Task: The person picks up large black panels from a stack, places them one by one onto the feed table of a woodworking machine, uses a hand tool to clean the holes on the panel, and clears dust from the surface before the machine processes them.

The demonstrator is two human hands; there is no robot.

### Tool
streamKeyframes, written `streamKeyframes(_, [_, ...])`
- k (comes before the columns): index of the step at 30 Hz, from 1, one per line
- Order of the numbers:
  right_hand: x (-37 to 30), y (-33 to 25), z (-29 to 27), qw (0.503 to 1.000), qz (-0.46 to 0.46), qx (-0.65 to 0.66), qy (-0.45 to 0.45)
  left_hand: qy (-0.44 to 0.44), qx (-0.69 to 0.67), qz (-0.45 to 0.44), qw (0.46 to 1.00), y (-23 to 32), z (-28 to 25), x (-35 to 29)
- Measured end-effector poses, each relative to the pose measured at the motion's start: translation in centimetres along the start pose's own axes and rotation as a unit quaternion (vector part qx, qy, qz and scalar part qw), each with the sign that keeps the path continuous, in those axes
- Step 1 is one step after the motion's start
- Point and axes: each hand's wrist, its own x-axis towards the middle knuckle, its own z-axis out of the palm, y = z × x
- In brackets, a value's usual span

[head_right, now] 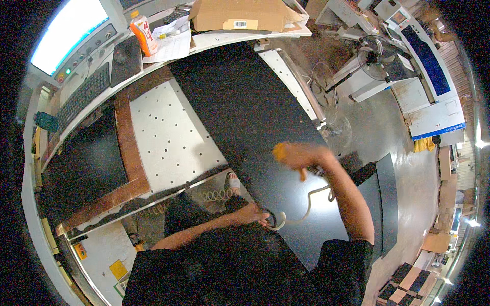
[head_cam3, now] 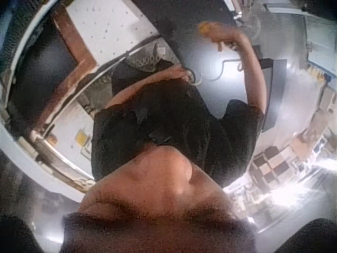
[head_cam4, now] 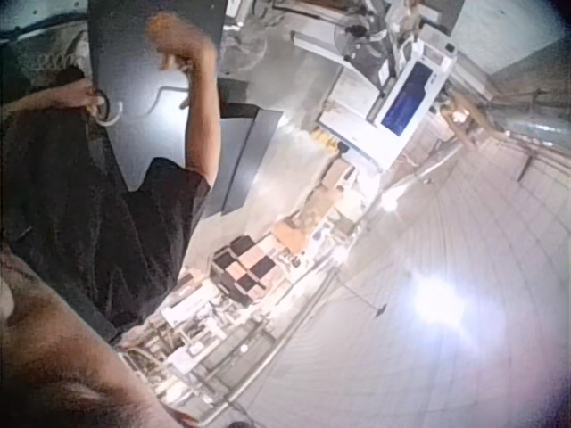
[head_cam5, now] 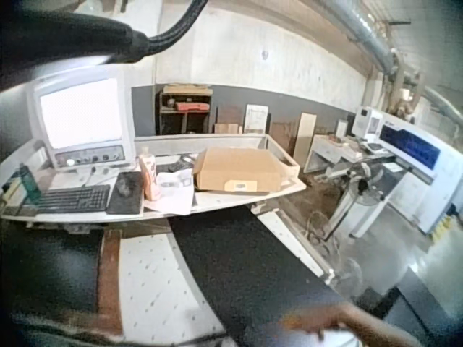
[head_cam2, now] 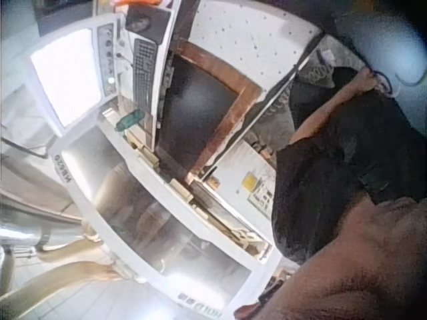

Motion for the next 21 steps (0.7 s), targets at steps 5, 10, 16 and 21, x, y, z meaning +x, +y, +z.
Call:
streamKeyframes(5, [2.0,14.1,-2.6,0.986,0.098,-0.105,0.08,-0.011,0.036,0.01,0.999,-0.8,-0.5,0.4])
streamKeyframes(10, [2.4,14.7,-3.5,0.975,0.142,0.119,0.122,-0.002,0.053,0.009,0.999,-0.1,-1.1,-0.2])
streamKeyframes(16, [3.1,12.4,-5.4,0.976,0.177,0.097,0.075,0.028,0.053,0.007,0.998,-0.3,-2.0,-0.3])
streamKeyframes(21, [5.3,19.0,-3.2,0.982,0.115,0.01,0.152,0.034,0.123,-0.031,0.991,3.6,-0.6,-1.2])
